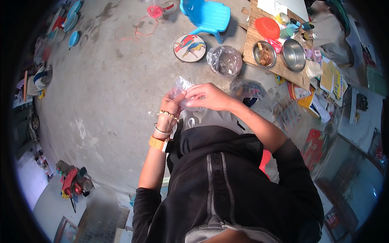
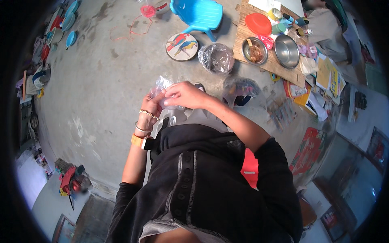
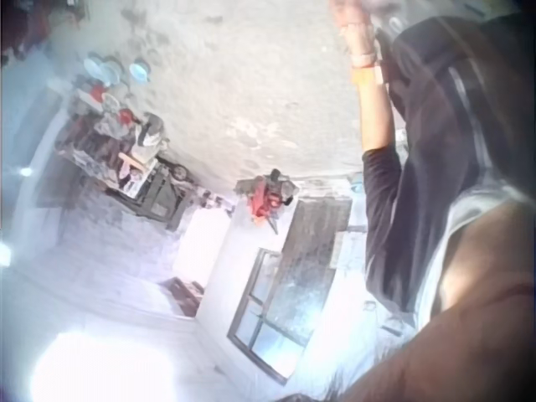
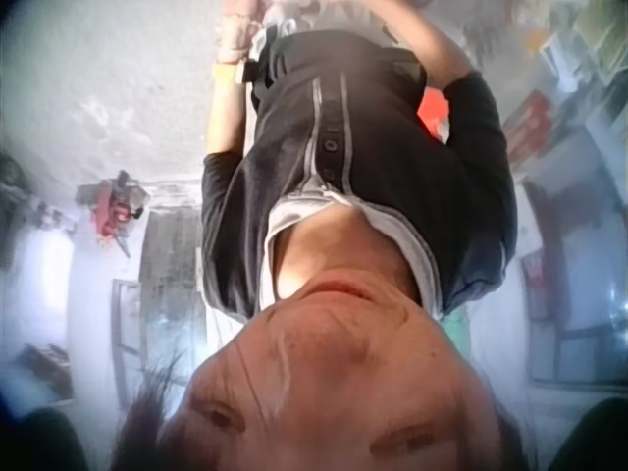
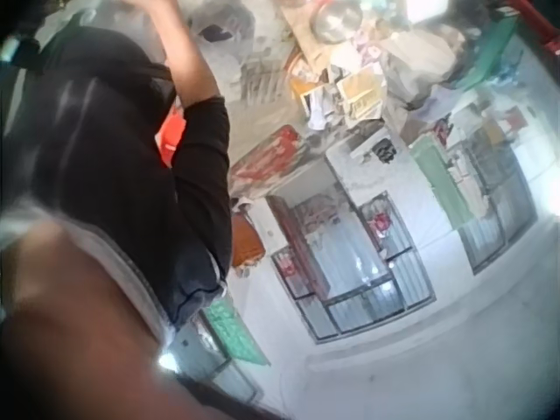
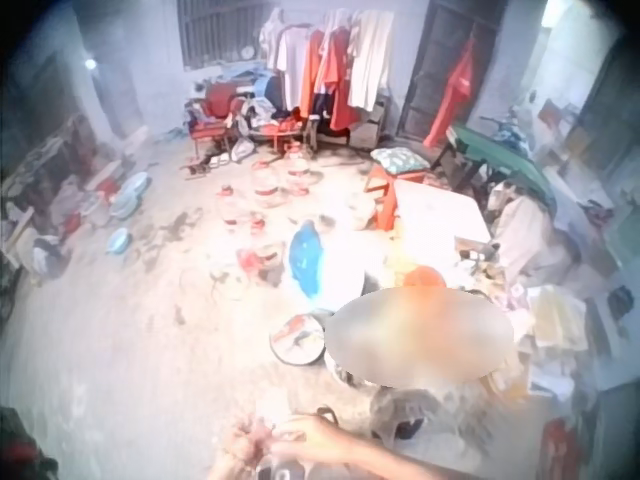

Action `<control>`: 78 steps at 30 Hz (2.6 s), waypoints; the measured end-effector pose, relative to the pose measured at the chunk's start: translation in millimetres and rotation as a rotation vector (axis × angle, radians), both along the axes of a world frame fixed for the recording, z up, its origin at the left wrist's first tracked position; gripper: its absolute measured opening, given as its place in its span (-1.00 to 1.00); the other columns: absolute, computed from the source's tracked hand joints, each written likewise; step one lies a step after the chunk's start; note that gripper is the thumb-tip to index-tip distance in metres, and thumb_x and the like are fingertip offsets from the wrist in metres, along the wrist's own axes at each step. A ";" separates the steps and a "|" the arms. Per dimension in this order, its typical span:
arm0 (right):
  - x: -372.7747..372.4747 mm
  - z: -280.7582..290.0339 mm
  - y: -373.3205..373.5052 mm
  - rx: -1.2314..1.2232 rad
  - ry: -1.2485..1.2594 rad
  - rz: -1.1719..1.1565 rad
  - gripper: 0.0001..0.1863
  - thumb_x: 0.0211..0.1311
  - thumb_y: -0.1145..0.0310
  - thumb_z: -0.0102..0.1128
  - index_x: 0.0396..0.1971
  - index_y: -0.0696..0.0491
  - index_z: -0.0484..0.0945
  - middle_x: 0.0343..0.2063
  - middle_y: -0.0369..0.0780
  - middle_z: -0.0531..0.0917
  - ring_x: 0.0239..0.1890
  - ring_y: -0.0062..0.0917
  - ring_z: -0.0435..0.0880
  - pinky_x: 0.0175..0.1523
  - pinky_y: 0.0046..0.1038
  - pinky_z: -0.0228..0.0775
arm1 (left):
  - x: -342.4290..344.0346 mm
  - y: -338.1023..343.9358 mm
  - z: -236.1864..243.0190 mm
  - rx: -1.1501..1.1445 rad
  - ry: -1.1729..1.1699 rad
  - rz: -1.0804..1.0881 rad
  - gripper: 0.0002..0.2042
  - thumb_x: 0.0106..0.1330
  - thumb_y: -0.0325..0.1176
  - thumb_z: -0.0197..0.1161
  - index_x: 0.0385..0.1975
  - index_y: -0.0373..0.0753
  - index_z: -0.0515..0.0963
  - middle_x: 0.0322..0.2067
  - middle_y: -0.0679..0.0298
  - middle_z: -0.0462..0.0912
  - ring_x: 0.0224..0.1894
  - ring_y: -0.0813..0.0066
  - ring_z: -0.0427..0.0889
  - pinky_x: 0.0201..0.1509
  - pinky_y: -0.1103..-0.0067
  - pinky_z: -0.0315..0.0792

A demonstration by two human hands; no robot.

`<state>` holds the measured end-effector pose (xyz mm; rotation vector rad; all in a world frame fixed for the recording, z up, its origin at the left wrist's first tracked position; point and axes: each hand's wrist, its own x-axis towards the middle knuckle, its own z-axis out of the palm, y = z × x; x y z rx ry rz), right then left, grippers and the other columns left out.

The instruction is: The person moves a red bowl and a yellow cloth, then sits on the floor. They pull thread from a spool, thread a needle, and begin sewing a small wooden slat.

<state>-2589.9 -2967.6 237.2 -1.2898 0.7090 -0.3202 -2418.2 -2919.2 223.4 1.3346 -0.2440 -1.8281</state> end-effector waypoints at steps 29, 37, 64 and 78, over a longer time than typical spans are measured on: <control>-77.6 20.0 3.6 0.484 -0.068 -0.513 -0.62 0.20 0.34 -0.02 0.01 0.16 0.31 -0.19 -0.15 0.47 -0.44 -0.57 0.57 -0.38 -0.56 0.49 | -44.5 -25.0 2.1 -0.411 -0.307 -0.431 -0.76 -0.01 -0.62 0.23 -0.33 -0.32 0.39 -0.40 0.35 0.46 -0.39 0.66 0.44 -0.38 0.74 0.36; -15.9 4.3 -4.7 0.100 -0.027 -0.465 -0.74 0.15 0.33 0.06 -0.24 0.19 0.51 -0.43 -0.21 0.56 -0.52 -0.66 0.53 -0.40 -0.64 0.39 | -16.0 -32.4 -16.6 -0.393 -0.546 -0.271 -0.80 0.00 -0.60 0.16 -0.37 -0.31 0.35 -0.47 0.36 0.42 -0.44 0.65 0.42 -0.40 0.72 0.37; 135.9 -39.2 35.5 -0.086 0.387 0.789 -0.63 -0.08 0.23 0.19 -0.36 0.23 0.50 -0.48 -0.06 0.59 -0.35 -0.33 0.59 -0.21 -0.40 0.40 | 135.1 154.3 -38.5 0.292 -0.193 0.411 -0.82 0.04 -0.66 0.00 -0.40 -0.22 0.33 -0.51 0.36 0.50 -0.50 0.58 0.50 -0.47 0.64 0.50; 173.5 -83.1 58.2 -0.169 0.745 0.809 -0.73 -0.16 0.24 0.08 -0.69 0.19 0.50 -0.66 -0.08 0.53 -0.56 -0.34 0.51 -0.41 -0.32 0.29 | 128.7 185.3 -62.6 0.175 -0.122 0.641 -0.85 0.05 -0.68 0.00 -0.45 -0.25 0.38 -0.53 0.38 0.48 -0.52 0.63 0.48 -0.47 0.68 0.49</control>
